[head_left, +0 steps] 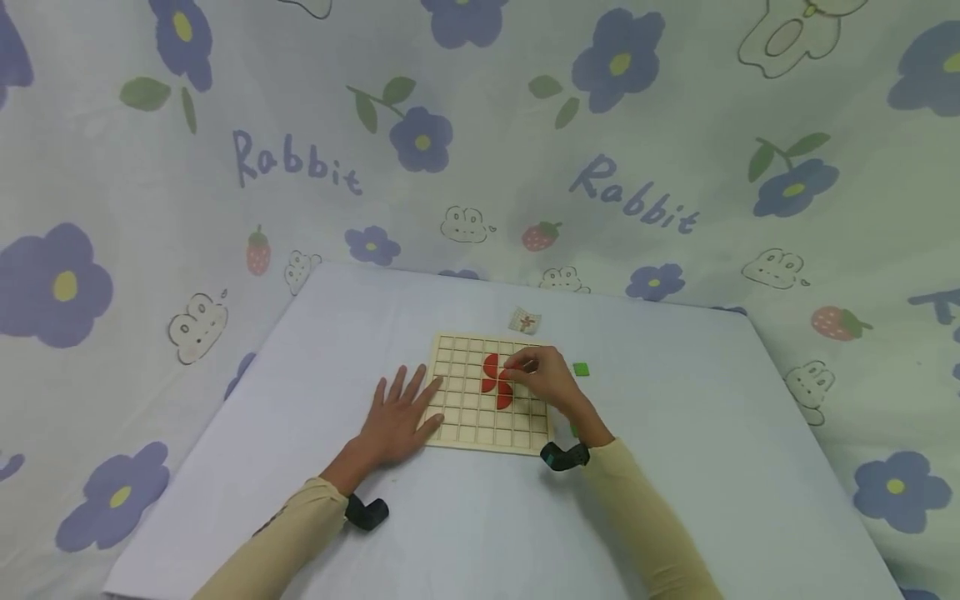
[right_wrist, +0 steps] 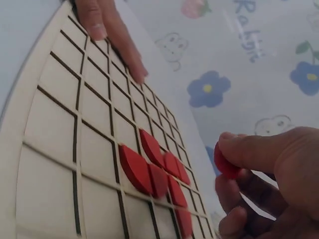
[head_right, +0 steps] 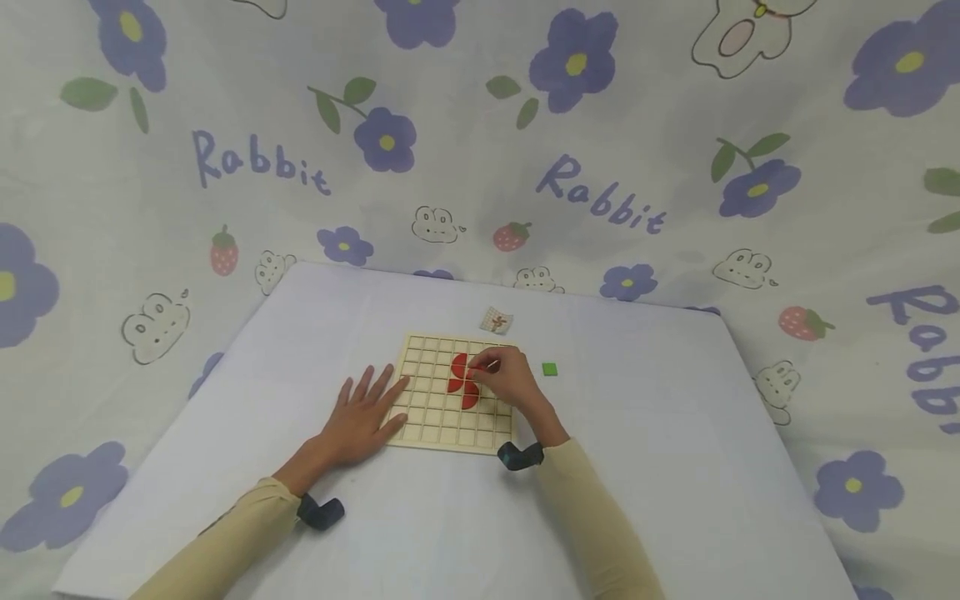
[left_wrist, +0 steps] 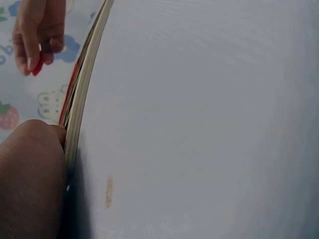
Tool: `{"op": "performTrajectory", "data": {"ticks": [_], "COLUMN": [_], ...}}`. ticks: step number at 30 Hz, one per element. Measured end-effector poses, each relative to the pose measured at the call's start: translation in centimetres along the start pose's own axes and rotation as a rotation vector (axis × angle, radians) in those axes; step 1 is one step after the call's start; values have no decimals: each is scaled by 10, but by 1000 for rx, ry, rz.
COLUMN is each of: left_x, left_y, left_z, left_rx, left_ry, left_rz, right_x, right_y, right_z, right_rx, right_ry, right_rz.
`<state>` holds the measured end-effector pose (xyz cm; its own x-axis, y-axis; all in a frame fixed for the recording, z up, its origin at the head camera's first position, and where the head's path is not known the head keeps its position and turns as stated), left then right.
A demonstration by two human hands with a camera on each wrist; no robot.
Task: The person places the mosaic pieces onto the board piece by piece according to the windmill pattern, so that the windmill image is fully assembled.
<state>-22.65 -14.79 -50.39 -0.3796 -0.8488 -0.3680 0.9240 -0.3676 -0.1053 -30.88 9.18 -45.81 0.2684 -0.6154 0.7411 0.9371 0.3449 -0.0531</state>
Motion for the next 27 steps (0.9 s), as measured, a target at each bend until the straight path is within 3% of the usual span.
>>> {"op": "performTrajectory", "data": {"ticks": [6,13,21,27], "left_x": [1,-1,-1,0], "left_y": [1,0,0,0], "left_z": [0,2,4,1], "left_rx": [3,-6,-19,-18], "left_ry": [-6,-22,-24,-29], "left_rz": [2,-8,-11,-9], "right_x": [7,19,31,37], "right_y": [-12,-22,-30,-28], "right_z": [-25,-42,-55,-61], "right_rx": [7,77,93,46], "right_ry": [-63,-44,81,283], "right_rz": [-67,-14,56,101]}}
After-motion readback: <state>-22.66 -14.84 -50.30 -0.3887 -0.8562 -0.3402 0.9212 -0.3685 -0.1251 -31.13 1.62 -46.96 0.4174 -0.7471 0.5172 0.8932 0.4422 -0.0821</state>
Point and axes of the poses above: each hand's wrist, its own y-axis away from the middle knuckle, its own z-axis out of the back of the hand, x = y × z, the point moved 7 cm from there along -y, towards the middle knuckle, and after that the axes turned 10 degrees about y, right-handed, at the moved point
